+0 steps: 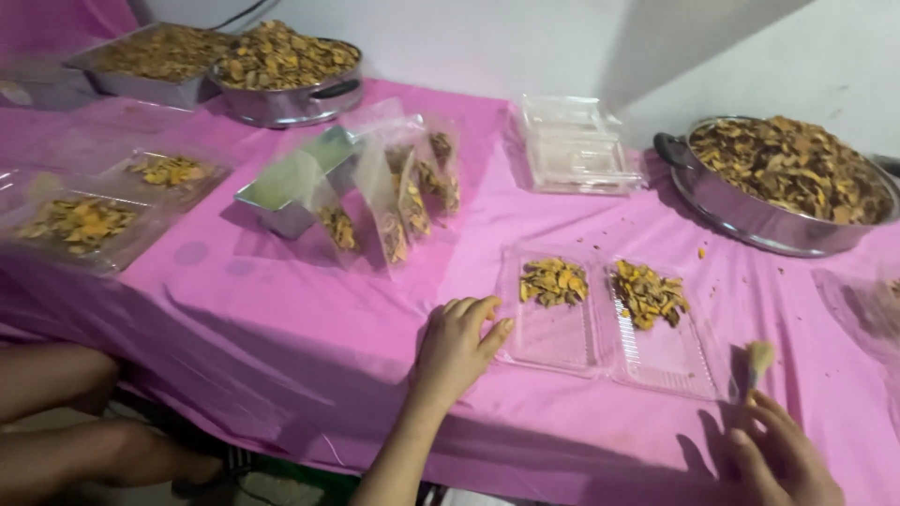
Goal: Sorting and cleaning dried plant slices using a brush and placing them into plastic containers for packaging.
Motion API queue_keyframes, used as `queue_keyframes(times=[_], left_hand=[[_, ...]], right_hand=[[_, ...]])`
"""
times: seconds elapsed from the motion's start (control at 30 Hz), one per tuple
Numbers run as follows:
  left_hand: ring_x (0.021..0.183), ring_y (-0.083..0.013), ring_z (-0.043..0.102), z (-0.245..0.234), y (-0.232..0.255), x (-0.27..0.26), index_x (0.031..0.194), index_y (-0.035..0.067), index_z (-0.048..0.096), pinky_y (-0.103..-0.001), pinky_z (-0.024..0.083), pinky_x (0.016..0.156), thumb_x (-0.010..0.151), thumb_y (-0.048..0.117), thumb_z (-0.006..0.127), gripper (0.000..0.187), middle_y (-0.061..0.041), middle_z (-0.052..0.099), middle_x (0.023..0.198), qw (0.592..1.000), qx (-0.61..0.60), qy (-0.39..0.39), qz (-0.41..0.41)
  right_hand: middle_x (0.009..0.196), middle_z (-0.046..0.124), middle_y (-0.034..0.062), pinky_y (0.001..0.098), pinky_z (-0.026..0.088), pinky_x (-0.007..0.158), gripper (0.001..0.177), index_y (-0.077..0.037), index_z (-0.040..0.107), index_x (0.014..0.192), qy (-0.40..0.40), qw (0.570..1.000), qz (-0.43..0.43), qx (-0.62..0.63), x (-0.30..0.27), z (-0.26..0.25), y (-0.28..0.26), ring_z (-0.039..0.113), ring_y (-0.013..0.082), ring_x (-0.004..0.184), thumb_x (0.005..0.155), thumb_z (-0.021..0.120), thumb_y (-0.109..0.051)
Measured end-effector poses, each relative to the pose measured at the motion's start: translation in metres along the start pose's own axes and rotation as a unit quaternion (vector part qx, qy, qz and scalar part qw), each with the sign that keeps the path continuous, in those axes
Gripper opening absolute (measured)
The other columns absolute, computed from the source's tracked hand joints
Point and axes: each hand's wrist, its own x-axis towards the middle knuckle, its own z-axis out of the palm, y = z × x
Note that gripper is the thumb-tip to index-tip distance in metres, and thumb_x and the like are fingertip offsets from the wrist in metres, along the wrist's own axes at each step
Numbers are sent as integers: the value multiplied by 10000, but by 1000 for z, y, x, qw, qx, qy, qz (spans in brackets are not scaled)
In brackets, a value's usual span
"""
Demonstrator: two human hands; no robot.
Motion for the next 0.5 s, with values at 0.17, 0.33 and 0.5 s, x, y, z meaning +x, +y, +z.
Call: queue_keyframes(times=[0.17,0.33,0.5], left_hand=[[790,-244,644,0,3,-7,928,77,694,-412,488,699,922,197,654,127,-47,709,820,998,-28,42,27],[721,-225,578,11,-24,-12,699,69,624,-362,481,667,866,112,764,222,-51,635,698,987,-65,122,87],[899,-256,679,-81,-116,21,1261,19,546,-308,604,762,950,-117,716,379,-147,653,1064,855,6,517,-32]], right_hand=[[1216,608,347,515,554,904,365,31,541,1440,61,956,159,239,-31,5,-90,643,419,1034,1077,559,-4],[1354,519,434,651,495,962,389,170,425,1472,40,966,111,229,-34,0,-66,574,546,1144,1117,436,11],[1469,618,261,350,512,971,235,121,609,1322,75,988,-28,134,-32,1,-48,647,352,1173,1137,487,46]])
